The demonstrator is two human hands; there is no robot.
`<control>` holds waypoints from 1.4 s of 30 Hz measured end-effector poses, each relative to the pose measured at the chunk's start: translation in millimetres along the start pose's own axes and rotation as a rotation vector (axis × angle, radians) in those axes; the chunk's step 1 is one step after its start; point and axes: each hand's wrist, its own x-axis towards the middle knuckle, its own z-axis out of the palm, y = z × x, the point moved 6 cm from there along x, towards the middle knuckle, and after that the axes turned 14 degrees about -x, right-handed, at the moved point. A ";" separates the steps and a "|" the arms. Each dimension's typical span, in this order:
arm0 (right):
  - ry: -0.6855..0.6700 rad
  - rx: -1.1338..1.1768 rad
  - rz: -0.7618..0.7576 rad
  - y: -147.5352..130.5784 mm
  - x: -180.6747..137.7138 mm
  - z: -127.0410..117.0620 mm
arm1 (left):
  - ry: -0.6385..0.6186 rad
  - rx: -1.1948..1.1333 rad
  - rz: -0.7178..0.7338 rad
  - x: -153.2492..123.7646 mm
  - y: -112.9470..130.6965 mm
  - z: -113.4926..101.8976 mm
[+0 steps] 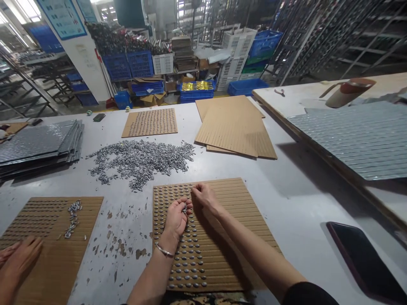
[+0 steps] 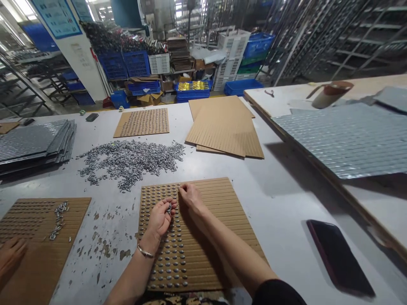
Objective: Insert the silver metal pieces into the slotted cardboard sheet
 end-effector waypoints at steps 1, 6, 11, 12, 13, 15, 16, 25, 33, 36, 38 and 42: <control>0.004 -0.017 0.002 -0.7 -0.7 1.6 | 0.004 -0.008 -0.008 0.2 -0.7 -1.8; 0.015 -0.165 0.001 -0.5 -2.9 4.7 | 0.035 -0.096 -0.018 1.2 0.0 -6.1; -0.020 -0.235 0.010 2.6 3.7 6.5 | 0.043 -0.199 -0.056 -0.6 1.6 -2.0; -0.028 -0.225 -0.003 2.8 5.5 7.1 | 0.041 -0.216 -0.068 -0.9 1.4 -1.3; -0.037 -0.213 -0.019 3.0 7.4 7.9 | 0.041 -0.229 -0.081 -1.1 1.0 -1.0; -0.050 -0.195 -0.049 3.7 11.8 9.8 | 0.044 -0.247 -0.106 -1.4 0.1 -1.2; -0.050 -0.189 -0.055 4.3 14.1 10.5 | 0.042 -0.252 -0.114 -1.5 0.0 -1.4; 0.016 -0.021 -0.300 -18.4 -18.8 -11.4 | -0.011 -0.246 -0.150 -3.9 -1.5 -0.3; -0.060 -0.495 -0.624 -43.2 -73.0 -14.3 | -0.059 -0.098 -0.008 -4.9 -15.1 7.2; -0.139 -0.581 -0.694 -47.2 -82.1 -16.4 | -0.055 -0.054 -0.024 -12.6 -21.1 7.6; -0.191 -0.608 -0.708 -48.0 -88.8 -17.2 | -0.050 -0.018 -0.019 -18.7 -23.9 6.4; -0.243 -0.581 -0.677 -43.7 -96.5 -13.3 | -0.035 0.048 -0.016 -27.5 -28.9 1.9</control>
